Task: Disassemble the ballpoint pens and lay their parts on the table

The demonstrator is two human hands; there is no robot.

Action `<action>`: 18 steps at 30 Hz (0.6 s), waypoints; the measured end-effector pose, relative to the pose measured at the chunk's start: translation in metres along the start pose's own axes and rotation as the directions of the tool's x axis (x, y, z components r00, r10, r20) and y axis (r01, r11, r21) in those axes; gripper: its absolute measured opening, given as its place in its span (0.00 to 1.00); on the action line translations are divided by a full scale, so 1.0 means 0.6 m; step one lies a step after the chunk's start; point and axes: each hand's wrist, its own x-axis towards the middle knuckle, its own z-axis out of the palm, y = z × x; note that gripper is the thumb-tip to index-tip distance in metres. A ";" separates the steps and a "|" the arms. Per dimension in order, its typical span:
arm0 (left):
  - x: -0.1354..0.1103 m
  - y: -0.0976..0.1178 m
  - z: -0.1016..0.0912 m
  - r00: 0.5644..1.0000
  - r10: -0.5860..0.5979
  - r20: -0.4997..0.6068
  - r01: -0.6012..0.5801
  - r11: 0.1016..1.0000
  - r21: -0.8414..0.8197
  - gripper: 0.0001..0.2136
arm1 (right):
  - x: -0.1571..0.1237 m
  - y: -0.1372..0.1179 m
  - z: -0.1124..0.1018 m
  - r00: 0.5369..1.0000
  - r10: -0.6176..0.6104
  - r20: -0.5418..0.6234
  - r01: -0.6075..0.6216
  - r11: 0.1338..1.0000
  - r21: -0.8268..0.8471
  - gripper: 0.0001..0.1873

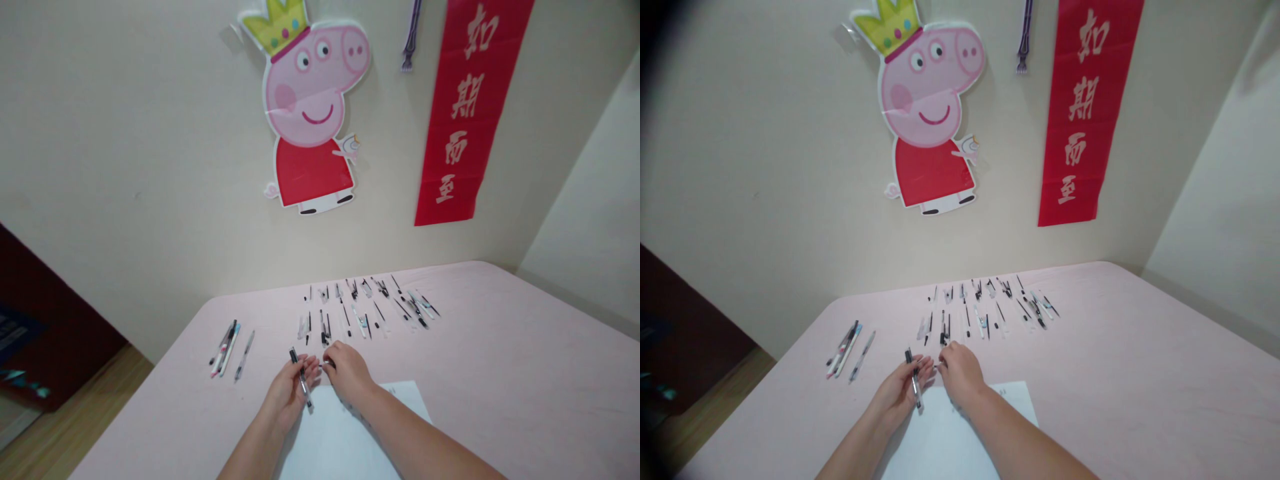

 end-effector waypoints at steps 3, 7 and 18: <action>-0.003 0.000 0.001 1.000 0.014 -0.004 -0.014 1.000 0.008 0.06 | 0.002 -0.003 -0.002 0.999 0.013 -0.039 -0.011 0.998 0.070 0.06; -0.008 -0.008 0.011 0.998 0.046 0.030 -0.046 0.999 -0.022 0.08 | 0.004 -0.012 -0.004 0.994 -0.048 -0.095 0.071 0.964 0.256 0.07; -0.006 -0.043 0.043 0.996 0.088 -0.018 -0.089 0.992 -0.092 0.09 | 0.002 -0.022 -0.004 0.991 -0.111 -0.073 0.130 0.926 0.355 0.11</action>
